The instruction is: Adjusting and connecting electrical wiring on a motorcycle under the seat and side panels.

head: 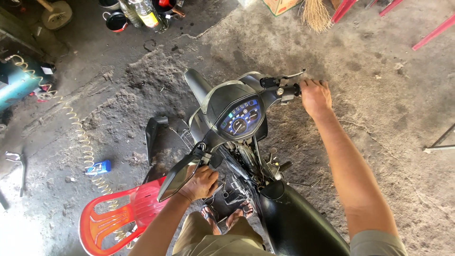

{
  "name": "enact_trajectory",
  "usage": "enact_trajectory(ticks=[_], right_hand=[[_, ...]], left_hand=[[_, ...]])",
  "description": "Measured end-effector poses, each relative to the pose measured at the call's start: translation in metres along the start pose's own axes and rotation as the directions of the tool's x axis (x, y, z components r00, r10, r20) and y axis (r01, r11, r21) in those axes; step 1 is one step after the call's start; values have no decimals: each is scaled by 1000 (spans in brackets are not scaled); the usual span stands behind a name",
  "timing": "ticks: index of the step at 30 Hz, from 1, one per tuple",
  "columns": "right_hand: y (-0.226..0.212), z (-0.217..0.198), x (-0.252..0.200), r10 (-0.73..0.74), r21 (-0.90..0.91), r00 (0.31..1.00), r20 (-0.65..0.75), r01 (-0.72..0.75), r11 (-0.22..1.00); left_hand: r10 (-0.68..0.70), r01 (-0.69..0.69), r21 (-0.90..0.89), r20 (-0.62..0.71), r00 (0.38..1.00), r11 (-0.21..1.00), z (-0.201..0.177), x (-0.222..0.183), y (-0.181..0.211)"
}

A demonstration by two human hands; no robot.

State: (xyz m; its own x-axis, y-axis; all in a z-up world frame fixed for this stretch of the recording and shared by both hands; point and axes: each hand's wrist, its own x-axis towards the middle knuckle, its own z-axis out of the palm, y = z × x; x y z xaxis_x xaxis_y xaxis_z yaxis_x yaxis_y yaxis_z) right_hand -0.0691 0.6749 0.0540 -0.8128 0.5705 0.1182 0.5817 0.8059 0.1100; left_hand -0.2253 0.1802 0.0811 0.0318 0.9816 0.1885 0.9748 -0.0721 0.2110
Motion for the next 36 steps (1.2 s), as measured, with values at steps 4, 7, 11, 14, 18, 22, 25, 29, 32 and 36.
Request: enact_trajectory(ticks=[4, 7, 11, 14, 18, 22, 25, 29, 32, 36], right_hand=[[0, 1, 2, -67, 16, 998, -18, 67, 998], [-6, -3, 4, -5, 55, 986, 168, -5, 998], [-25, -10, -5, 8, 48, 996, 90, -12, 999], [-70, -40, -41, 75, -72, 961, -266, -98, 993], [-157, -50, -109, 572, 782, 820, -31, -337, 525], [-249, -68, -162, 63, 712, 719, 693, -667, -221], [-303, -28, -179, -284, 568, 783, 554, -604, -558], [-351, 7, -188, -327, 391, 662, 675, -697, -602], [-365, 9, -188, -378, 178, 748, 546, -545, -820], [-373, 13, -190, -387, 72, 734, 559, -508, -859]], left_hand=[[5, -5, 9, -34, 999, 1000, -4, 2, 1], [27, -28, -15, -71, 997, 999, -7, 3, 0], [43, -47, -47, -72, 996, 998, -30, 14, 5], [77, -82, -92, -57, 995, 992, -33, 13, 4], [88, -85, -68, 31, 996, 994, -28, 10, 3], [67, -65, -88, 20, 998, 994, -16, 2, 0], [65, -72, -103, -77, 995, 992, -24, 11, 3], [35, -46, -139, -80, 996, 989, -12, 3, 0], [20, -17, -156, 20, 1000, 988, -10, 4, -3], [28, -26, -116, 13, 1000, 993, -7, 2, -3]])
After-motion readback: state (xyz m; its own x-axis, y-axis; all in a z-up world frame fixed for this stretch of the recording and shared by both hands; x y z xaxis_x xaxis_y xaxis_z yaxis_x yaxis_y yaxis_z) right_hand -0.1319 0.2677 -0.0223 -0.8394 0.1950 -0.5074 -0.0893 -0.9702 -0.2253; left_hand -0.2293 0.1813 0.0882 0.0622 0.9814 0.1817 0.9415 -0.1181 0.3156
